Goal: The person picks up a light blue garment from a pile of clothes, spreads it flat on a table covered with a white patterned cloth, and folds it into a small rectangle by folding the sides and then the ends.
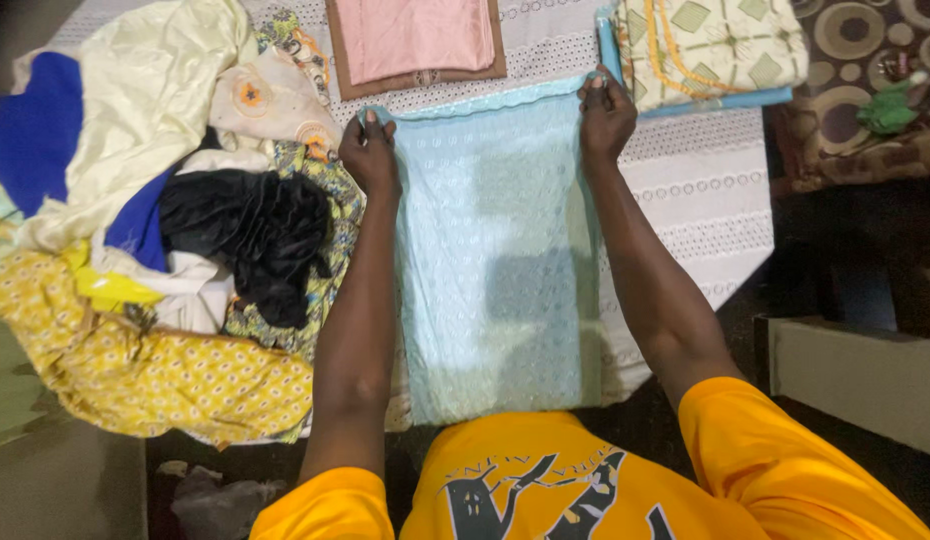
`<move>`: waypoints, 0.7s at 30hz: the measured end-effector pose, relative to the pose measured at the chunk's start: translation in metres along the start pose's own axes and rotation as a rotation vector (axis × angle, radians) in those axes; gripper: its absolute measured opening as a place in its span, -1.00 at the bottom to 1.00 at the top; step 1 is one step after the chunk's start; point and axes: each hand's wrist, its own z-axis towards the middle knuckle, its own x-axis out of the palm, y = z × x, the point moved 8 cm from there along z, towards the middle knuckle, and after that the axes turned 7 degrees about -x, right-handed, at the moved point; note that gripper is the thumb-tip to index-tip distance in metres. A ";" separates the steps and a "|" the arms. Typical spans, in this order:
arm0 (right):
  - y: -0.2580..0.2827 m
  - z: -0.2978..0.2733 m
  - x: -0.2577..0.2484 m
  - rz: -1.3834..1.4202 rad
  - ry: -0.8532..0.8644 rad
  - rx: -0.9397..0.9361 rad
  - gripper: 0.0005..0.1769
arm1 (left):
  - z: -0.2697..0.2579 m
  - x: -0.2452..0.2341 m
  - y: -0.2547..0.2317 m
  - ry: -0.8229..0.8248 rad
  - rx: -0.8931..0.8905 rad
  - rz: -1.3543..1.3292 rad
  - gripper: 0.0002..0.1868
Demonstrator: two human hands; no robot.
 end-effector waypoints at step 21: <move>-0.048 -0.034 0.033 -0.449 0.244 -0.079 -0.54 | -0.001 0.034 0.063 0.076 0.491 0.647 -0.41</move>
